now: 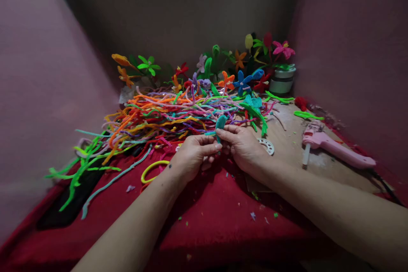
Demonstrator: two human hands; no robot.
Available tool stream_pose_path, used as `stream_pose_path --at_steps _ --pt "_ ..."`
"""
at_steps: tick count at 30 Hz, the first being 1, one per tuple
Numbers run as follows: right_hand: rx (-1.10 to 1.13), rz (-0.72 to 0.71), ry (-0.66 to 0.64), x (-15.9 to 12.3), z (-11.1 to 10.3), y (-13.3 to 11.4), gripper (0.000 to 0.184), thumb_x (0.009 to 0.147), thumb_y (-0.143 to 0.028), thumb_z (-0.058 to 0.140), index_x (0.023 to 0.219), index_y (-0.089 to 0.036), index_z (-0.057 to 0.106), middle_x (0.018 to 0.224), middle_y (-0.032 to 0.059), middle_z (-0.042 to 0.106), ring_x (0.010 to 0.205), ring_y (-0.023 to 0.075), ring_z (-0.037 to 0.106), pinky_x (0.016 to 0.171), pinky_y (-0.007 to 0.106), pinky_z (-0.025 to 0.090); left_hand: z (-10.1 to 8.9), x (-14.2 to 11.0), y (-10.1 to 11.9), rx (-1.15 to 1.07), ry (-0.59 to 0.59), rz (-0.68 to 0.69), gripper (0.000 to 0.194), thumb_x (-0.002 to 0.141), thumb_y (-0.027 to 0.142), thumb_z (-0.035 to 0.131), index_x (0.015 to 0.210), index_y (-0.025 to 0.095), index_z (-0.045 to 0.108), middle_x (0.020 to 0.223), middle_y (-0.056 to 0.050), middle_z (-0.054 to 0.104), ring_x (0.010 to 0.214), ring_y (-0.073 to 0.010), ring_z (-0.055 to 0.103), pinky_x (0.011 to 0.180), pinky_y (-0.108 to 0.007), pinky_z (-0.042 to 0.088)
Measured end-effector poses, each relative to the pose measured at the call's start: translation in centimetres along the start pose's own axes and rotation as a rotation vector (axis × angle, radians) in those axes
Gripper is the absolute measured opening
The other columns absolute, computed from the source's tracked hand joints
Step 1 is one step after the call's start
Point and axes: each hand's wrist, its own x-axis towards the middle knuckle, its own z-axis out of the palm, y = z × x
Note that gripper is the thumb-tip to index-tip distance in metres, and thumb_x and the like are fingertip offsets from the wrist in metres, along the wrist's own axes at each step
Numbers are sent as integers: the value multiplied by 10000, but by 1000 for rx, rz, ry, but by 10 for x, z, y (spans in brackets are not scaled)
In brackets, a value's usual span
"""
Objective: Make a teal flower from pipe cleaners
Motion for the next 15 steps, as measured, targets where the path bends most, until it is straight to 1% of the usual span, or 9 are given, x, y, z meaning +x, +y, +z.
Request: stream_pose_path --at_steps 4,7,10,12,15 --pt "13 27 32 -1 2 -1 260 632 -317 698 632 -154 496 486 -66 462 388 46 379 376 196 268 1 -1 -1 17 -54 24 121 729 233 610 712 134 541 504 50 443 368 -28 316 326 -151 237" --pt "41 50 44 -1 3 -1 275 607 -325 711 626 -155 496 478 -62 478 379 54 406 376 199 296 2 -2 -2 16 -66 25 103 739 215 592 724 139 524 499 53 445 371 -33 333 328 -147 268" --pt "16 45 38 -1 3 -1 266 625 -327 694 617 -154 493 472 -62 478 374 51 403 375 198 288 1 -2 0 77 -70 29 102 747 219 578 721 136 524 483 51 452 360 -40 355 323 -154 292" --pt "-16 24 39 -1 2 -2 245 645 -318 676 618 -153 497 475 -62 478 374 48 395 374 199 277 -2 -3 3 118 -52 50 113 708 199 616 756 133 538 539 40 496 382 -45 396 333 -159 320" --pt "-20 5 69 -2 3 -5 227 644 -302 669 619 -156 497 482 -66 473 377 49 390 373 203 282 -9 -4 9 129 8 61 235 648 158 664 857 137 560 669 17 554 454 -51 461 365 -156 350"
